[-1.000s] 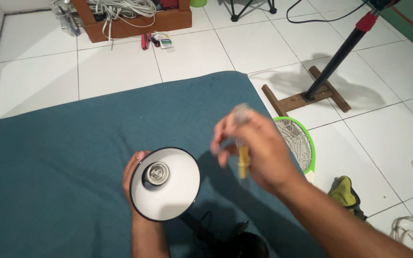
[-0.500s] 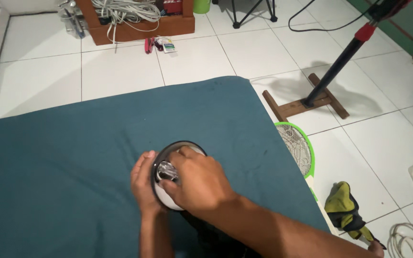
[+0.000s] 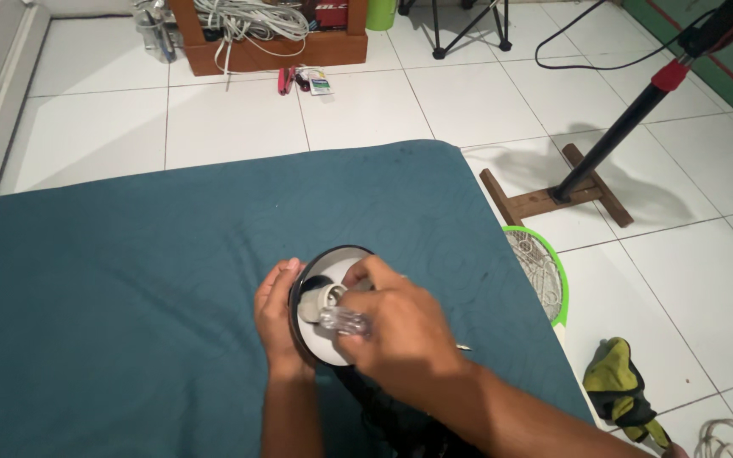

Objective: The person repairs an electric fly swatter, using a screwdriver to open the handle and work on the internal circuit board and battery contacts, then closes the handle and screws it back together. They wipe the racket mesh with a yellow cloth, then pick up a desk lamp and use the screwdriver on its bulb socket.

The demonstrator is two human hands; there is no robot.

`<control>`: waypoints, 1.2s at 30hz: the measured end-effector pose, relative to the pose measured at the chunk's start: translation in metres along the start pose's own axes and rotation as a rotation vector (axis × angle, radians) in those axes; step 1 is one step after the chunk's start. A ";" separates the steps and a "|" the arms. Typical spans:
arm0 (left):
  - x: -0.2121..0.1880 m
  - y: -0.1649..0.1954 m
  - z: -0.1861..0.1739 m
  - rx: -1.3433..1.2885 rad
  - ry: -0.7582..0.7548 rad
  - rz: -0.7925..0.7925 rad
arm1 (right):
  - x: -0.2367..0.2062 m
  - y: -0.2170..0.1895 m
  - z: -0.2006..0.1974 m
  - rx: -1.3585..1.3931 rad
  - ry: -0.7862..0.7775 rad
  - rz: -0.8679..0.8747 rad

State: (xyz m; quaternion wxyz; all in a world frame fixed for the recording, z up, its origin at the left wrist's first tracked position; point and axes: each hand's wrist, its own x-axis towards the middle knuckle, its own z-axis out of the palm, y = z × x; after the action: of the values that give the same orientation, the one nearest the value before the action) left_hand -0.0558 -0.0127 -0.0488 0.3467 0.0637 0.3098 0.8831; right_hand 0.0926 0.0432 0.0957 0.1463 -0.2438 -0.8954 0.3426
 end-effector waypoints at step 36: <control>0.002 -0.003 0.009 0.018 -0.007 -0.042 | 0.008 0.011 0.007 0.125 0.244 -0.119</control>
State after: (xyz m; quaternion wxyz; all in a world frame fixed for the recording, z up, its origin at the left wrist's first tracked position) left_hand -0.0523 -0.0055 -0.0435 0.3654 0.0633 0.3178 0.8726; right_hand 0.0870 0.0509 0.0840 0.2891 -0.2205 -0.8607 0.3563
